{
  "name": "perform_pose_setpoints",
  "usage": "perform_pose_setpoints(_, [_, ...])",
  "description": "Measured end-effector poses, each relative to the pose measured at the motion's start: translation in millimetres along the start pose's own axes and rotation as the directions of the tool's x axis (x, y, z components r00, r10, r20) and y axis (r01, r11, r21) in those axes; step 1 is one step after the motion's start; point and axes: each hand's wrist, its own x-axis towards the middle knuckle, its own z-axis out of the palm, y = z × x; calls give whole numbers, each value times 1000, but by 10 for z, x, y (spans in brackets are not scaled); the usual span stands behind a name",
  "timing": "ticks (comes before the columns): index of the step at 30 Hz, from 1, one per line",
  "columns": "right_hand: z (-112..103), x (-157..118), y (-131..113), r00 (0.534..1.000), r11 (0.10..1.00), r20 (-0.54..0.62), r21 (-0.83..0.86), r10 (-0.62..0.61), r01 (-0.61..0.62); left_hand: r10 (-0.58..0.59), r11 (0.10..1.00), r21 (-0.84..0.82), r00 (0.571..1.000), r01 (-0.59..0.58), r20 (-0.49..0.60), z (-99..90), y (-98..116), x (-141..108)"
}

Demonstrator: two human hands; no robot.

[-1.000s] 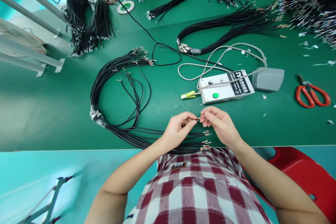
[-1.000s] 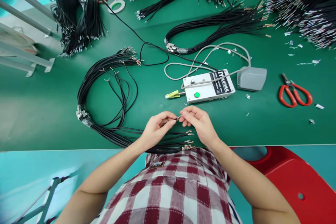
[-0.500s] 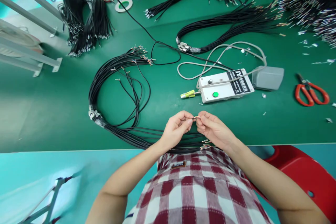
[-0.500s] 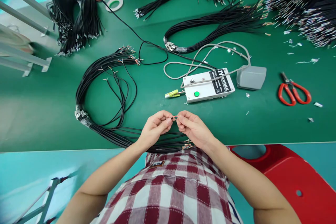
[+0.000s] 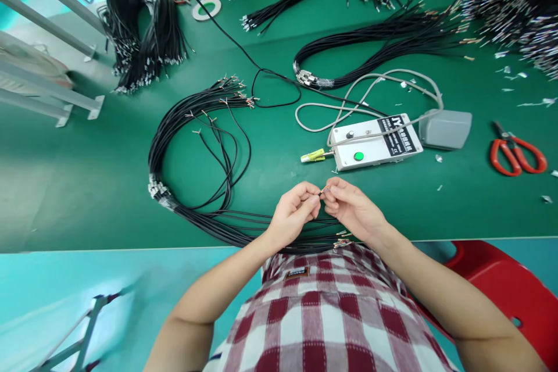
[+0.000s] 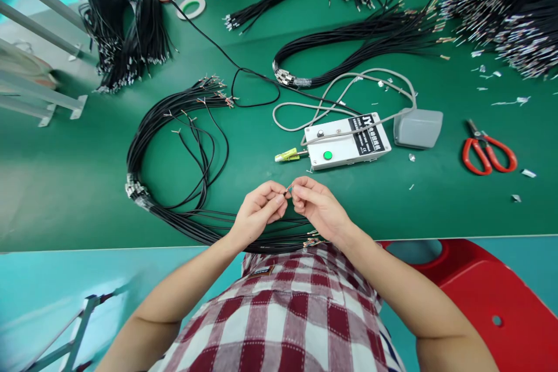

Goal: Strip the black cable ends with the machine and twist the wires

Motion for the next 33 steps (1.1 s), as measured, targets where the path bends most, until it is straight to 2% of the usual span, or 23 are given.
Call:
perform_pose_setpoints(3, [-14,-4,70,999,999,-7,-10,32,-32,1,1000,-1,1000,-1,4,-8,4,-3])
perform_pose_setpoints(11, [33,-22,-45,995,994,-23,-58,-93,92,41,991,125,999,-40,0,-6,-33,-26])
perform_pose_setpoints(20, [9,-62,126,997,995,0,-54,-79,79,24,999,33,998,-22,-63,14,-45,-31])
perform_pose_setpoints(26, [-14,-78,64,989,987,-22,-80,-144,142,34,999,41,998,-32,-53,7,-57,-28])
perform_pose_setpoints(33, [-8,-33,109,947,917,-59,-275,-315,288,46,998,48,997,-43,-56,7,-64,-25])
